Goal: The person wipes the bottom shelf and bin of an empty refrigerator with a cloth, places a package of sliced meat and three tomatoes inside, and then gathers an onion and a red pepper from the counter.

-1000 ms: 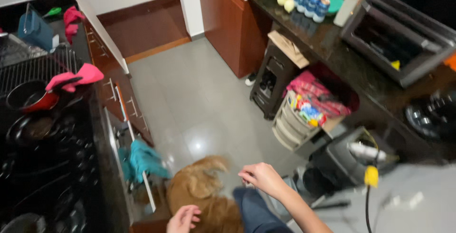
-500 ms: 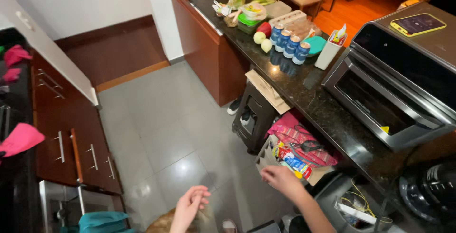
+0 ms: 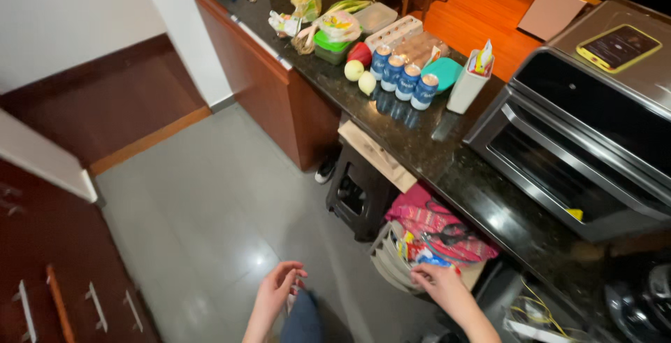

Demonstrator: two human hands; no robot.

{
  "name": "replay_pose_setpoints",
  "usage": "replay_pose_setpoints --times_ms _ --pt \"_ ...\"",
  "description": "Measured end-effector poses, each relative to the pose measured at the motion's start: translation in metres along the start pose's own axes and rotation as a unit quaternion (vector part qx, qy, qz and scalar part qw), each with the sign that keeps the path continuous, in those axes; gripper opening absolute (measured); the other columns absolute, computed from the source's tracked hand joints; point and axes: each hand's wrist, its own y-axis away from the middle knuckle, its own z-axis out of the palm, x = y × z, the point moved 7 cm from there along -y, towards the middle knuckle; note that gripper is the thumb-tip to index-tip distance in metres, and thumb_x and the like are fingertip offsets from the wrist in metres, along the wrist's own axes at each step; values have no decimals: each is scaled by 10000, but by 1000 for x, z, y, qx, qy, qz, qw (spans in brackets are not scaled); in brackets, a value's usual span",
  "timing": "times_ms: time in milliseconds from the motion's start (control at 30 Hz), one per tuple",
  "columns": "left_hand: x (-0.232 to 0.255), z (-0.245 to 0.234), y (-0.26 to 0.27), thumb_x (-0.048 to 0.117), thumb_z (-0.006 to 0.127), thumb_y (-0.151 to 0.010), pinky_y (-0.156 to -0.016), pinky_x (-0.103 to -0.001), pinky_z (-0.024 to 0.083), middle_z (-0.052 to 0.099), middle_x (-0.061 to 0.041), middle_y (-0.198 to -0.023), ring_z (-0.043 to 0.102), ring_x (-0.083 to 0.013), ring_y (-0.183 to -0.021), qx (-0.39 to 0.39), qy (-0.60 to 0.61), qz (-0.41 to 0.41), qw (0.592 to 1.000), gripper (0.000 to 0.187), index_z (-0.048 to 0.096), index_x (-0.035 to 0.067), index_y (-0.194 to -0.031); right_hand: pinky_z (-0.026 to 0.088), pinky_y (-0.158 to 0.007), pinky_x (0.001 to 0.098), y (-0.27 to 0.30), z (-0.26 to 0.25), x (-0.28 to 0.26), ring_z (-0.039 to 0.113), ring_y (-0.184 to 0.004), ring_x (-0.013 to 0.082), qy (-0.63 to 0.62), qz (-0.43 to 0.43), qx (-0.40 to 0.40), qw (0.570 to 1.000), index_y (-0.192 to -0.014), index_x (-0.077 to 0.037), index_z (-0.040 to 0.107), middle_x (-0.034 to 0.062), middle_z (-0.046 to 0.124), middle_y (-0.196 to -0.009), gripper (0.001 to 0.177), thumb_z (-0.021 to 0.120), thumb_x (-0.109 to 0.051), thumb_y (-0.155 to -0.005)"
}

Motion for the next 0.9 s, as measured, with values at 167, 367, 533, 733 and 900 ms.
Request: replay_pose_setpoints --times_ms 167,367,533,733,900 --pt "16 -30 -105 135 575 -1005 -584 -279 540 833 -107 -940 729 -176 -705 -42 -7 5 999 199 719 38 -1103 572 -783 200 -75 -15 -22 836 -768 31 29 45 65 996 -980 -268 812 -126 873 -845 200 685 -394 -891" --pt "128 -88 -173 107 592 -995 -622 -299 546 819 -130 -930 702 -189 -710 -25 -25 36 999 208 751 13 -1093 582 -813 228 -172 -31 -157 801 -794 31 9 -7 61 998 -975 -239 777 -129 854 -854 175 674 -372 -929" --pt "164 -118 -240 51 583 -985 -622 -305 532 812 -145 -890 689 -204 -704 -2 -39 1 999 195 768 -1 -1013 568 -915 238 -233 -43 -211 805 -927 62 -29 -27 117 992 -1097 -182 762 -75 851 -992 229 670 -319 -937" --pt "187 -79 -314 88 597 -995 -593 -280 540 791 -125 -889 687 -176 -673 -72 -20 55 996 167 739 9 -1034 569 -850 248 -265 -27 -166 806 -882 81 -33 -8 122 992 -1119 -217 758 -83 848 -946 246 706 -339 -912" --pt "211 -42 -350 189 601 -997 -620 -286 542 799 -80 -868 684 -148 -683 -124 -75 14 989 200 742 56 -1048 591 -955 278 -307 -44 -145 802 -940 103 -6 -55 177 983 -1195 -164 707 -29 831 -1048 326 745 -264 -887"
